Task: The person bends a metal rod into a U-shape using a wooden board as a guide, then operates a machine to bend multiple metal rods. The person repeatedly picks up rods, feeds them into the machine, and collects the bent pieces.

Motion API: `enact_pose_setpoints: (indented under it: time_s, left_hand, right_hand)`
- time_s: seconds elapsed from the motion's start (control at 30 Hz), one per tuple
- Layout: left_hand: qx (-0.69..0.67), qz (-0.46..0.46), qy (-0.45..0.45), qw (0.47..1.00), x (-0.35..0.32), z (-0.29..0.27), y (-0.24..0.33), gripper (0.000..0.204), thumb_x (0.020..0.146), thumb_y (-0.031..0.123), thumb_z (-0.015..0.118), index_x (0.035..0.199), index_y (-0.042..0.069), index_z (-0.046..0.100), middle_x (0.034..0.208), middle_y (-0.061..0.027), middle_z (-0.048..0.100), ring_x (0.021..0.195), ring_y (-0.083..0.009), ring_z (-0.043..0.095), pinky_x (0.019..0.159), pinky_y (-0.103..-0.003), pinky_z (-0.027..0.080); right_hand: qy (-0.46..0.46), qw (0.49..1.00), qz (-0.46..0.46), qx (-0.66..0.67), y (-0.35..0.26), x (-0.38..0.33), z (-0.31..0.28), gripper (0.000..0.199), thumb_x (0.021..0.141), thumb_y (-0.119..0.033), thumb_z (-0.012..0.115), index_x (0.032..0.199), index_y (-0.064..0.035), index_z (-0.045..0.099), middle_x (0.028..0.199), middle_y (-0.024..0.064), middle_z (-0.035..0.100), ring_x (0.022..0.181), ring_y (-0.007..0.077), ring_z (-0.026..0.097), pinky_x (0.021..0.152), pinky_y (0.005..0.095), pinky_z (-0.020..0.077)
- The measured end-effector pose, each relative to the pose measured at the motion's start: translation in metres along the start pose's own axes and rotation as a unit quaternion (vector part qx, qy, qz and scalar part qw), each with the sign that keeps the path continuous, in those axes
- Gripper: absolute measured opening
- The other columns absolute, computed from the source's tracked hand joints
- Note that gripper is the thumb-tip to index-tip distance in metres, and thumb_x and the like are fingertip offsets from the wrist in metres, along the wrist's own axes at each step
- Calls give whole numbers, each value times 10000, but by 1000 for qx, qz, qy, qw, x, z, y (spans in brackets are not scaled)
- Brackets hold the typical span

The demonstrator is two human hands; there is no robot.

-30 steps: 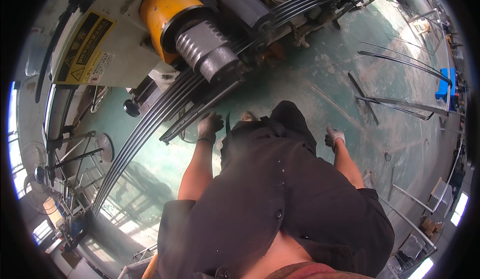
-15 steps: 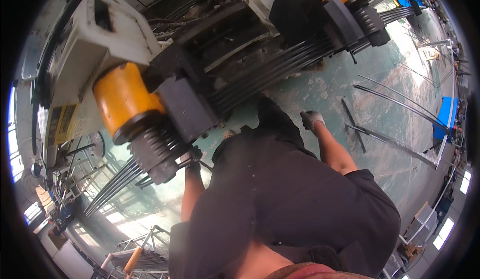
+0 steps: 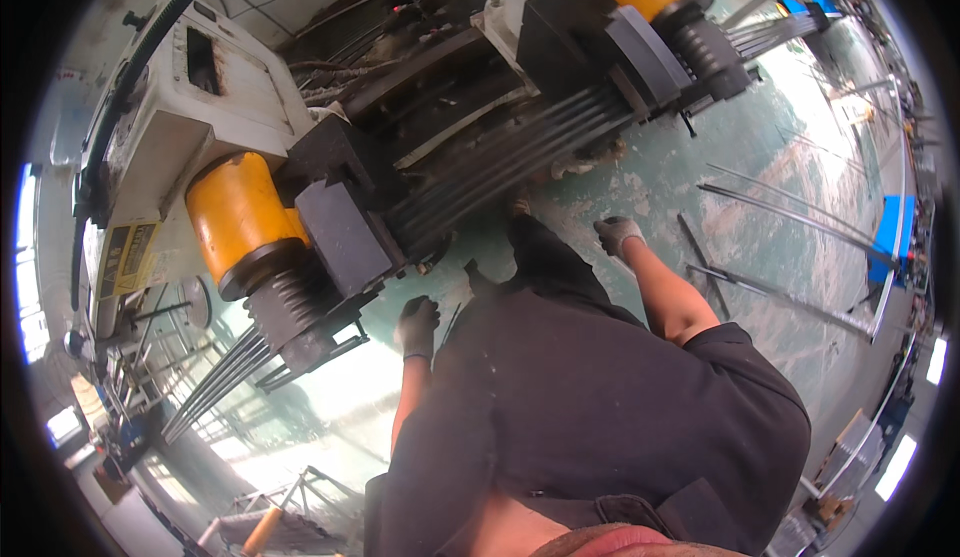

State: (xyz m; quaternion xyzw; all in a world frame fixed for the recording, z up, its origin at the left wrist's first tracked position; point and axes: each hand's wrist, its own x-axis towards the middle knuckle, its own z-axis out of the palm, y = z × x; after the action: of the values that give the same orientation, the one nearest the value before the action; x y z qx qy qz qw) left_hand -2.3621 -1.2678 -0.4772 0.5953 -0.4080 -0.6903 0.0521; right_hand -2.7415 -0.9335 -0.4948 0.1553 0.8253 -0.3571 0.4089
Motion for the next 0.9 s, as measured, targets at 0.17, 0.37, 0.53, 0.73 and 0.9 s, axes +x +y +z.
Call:
enact_pose_setpoints:
  time_s: [0.17,0.37,0.53,0.73,0.9]
  left_hand:
    - [-82,11,63,995,4,-88,-10,299,1047,164,639,1304,11,637,1039,-140,743,805,-232,703,671,-339,576]
    - [-254,50,51,964,35,-221,-38,208,1069,135,544,1195,-2,636,1085,-157,700,903,-286,679,728,-404,577]
    - [-132,183,249,942,3,-252,29,179,1013,92,598,1161,12,659,1094,-141,716,971,-270,693,820,-387,572]
    - [220,304,513,772,-76,-278,132,232,967,75,690,1187,3,690,1112,-135,765,961,-249,741,821,-364,604]
    - [259,294,558,732,-134,-273,206,315,944,36,729,1253,-3,686,1165,-158,780,988,-249,774,838,-362,631]
  right_hand:
    - [9,995,64,-78,72,-49,11,404,956,-361,767,1151,-7,769,834,101,738,668,226,680,640,400,553]
    - [72,965,2,-253,129,-58,-18,482,914,-413,759,1203,-29,795,945,143,790,820,291,760,755,414,610]
    - [235,944,-41,-228,54,-51,-109,493,901,-458,756,1246,-107,792,1229,194,780,1187,369,742,1039,445,569]
    - [448,867,-198,-91,-127,-74,-269,555,942,-504,741,1339,-116,752,1285,178,773,1216,348,735,1067,437,554]
    - [453,833,-292,-124,-255,-119,-314,556,955,-497,715,1411,-178,712,1388,171,727,1318,348,674,1128,422,505]
